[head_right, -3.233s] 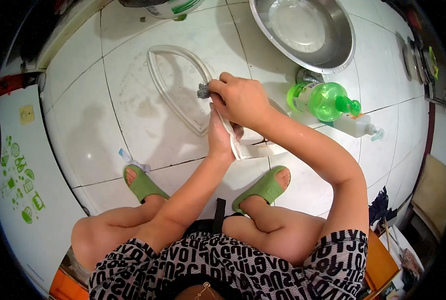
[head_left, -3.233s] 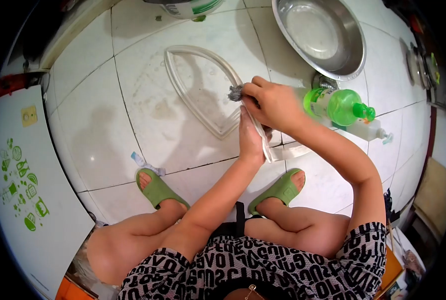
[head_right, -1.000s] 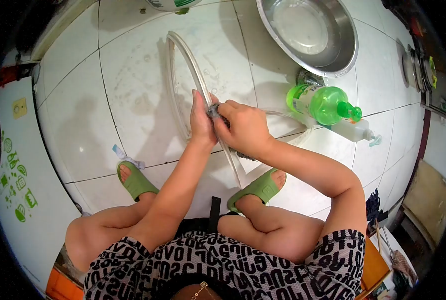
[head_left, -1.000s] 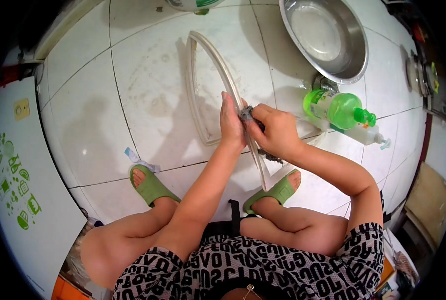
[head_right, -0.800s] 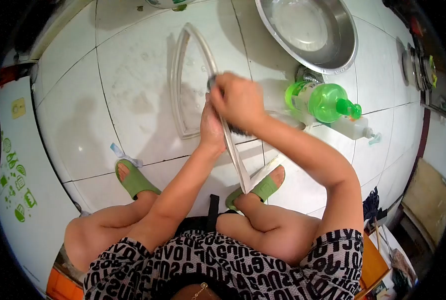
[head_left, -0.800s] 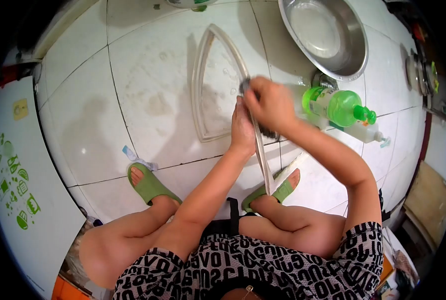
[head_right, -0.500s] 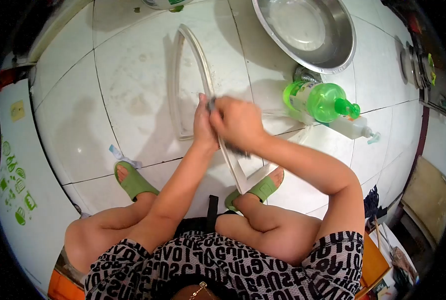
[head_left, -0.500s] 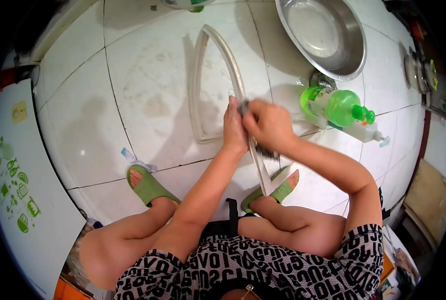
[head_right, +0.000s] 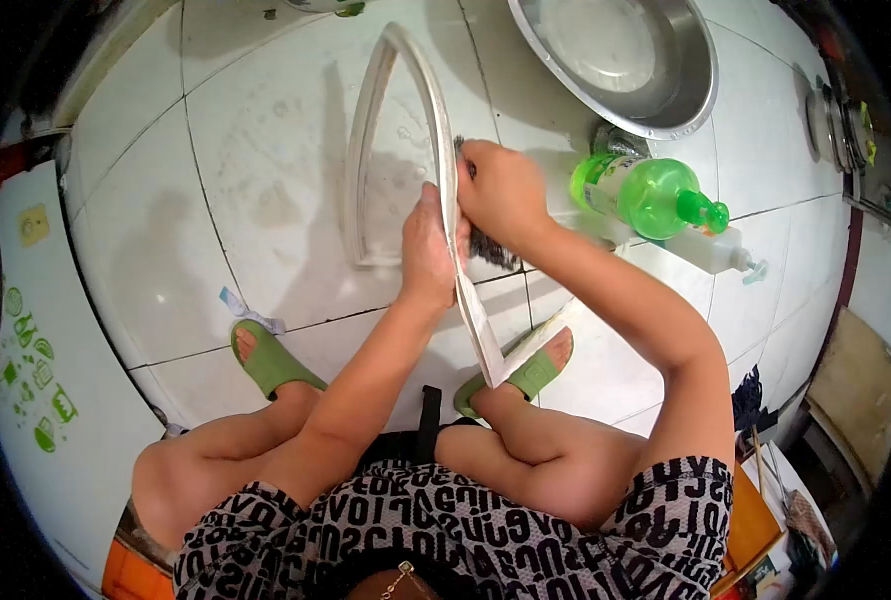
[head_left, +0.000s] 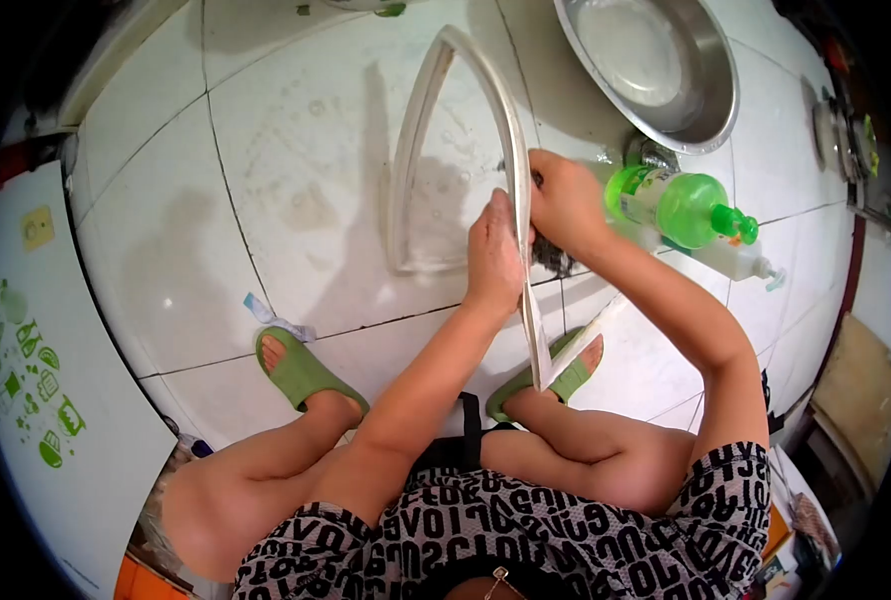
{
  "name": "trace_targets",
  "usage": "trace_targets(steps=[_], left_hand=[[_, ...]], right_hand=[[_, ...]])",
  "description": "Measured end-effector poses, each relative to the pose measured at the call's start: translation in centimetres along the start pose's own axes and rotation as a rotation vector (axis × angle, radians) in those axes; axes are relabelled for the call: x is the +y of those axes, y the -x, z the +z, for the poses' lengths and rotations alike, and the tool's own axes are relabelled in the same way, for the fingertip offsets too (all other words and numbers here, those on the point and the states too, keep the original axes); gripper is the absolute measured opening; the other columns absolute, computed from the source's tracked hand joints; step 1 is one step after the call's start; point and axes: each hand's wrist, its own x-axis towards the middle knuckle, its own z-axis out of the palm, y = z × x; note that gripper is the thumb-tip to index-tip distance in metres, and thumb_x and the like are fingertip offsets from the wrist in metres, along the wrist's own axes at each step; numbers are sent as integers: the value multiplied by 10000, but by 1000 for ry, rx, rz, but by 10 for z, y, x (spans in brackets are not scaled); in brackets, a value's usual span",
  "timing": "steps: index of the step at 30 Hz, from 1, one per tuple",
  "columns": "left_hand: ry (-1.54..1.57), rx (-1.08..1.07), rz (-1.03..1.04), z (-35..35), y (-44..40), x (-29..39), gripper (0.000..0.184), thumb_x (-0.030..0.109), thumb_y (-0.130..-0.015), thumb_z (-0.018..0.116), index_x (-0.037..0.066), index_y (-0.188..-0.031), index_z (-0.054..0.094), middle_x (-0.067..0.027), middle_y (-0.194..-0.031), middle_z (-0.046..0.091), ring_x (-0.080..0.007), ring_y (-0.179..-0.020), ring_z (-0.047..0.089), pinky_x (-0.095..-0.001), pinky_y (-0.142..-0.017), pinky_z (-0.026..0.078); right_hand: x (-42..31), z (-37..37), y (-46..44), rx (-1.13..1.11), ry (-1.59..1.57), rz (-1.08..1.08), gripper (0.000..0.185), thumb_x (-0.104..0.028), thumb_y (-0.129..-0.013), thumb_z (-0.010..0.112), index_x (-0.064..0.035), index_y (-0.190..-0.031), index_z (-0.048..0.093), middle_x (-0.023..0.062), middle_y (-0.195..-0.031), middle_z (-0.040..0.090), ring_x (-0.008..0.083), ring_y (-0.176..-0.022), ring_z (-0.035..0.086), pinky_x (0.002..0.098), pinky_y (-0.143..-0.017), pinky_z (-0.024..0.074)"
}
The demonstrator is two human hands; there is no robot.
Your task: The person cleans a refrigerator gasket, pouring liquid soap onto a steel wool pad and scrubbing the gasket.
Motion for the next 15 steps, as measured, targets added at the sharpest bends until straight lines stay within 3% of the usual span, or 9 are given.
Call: trace_targets(steps=[2, 5, 7, 8, 9, 11, 12, 15], left_hand=[[-41, 61, 37, -6, -5, 5, 506, 534, -984, 323, 110, -740, 453, 11, -561, 406, -84, -425, 351, -234, -385, 305], [74, 65, -36, -12, -20, 19, 510, 500, -995, 310, 117, -678, 422, 9, -547, 388, -96, -414, 346, -241, -384, 302], [69, 28, -20, -14, -20, 16, 526, 504, -996, 297, 123, -649, 404, 2, -538, 381, -104, -398, 331, -242, -373, 291], [60, -19, -36, -20, -22, 9, 505, 488, -1000, 311, 103, -707, 457, -5, -604, 431, -104, -488, 422, -245, -450, 379], [59, -19, -40, -19, -22, 6, 505, 488, -1000, 311, 103, -707, 457, -5, -604, 431, -104, -488, 422, -245, -450, 379], [384, 6, 24, -13, -21, -1, 454, 461, -1005, 329, 76, -844, 506, -16, -739, 498, -106, -660, 509, -267, -597, 458], [388, -30, 39, -17, -19, -4, 364, 401, -1015, 349, 74, -988, 505, -18, -871, 526, -110, -807, 527, -289, -715, 471], [227, -65, 187, -13, -25, -23, 283, 345, -1016, 365, 94, -1008, 496, -19, -864, 525, -102, -779, 524, -277, -683, 472]], right_hand=[[-4, -4, 14, -6, 26, -42, 245, -230, -824, 575, -17, -703, 590, 197, -678, 601, 409, -614, 576, 464, -557, 449], [-3, -13, 17, -4, -50, -42, 167, -186, -838, 564, -23, -842, 598, 178, -664, 597, 406, -603, 569, 452, -552, 441], [-10, -15, 19, 111, -250, -6, 201, -145, -845, 558, -46, -1020, 565, 152, -651, 594, 389, -597, 574, 442, -556, 440], [-13, -22, 24, 27, -211, -38, 305, -118, -822, 575, -78, -1120, 527, 134, -722, 608, 354, -643, 600, 435, -571, 454], [-15, -19, 28, 26, -211, -35, 305, -118, -822, 575, -78, -1120, 527, 134, -722, 608, 354, -643, 600, 435, -571, 454], [-19, -10, 36, 86, -157, -413, 304, -111, -790, 597, -95, -1090, 548, 134, -804, 601, 333, -683, 606, 433, -581, 469], [-17, -7, 40, -22, -46, -389, 260, -119, -779, 597, -103, -1034, 548, 130, -843, 585, 338, -713, 603, 444, -586, 477], [-9, 3, 17, 39, -15, -343, 183, -141, -796, 582, -83, -962, 531, 136, -805, 581, 369, -694, 590, 460, -588, 472]])
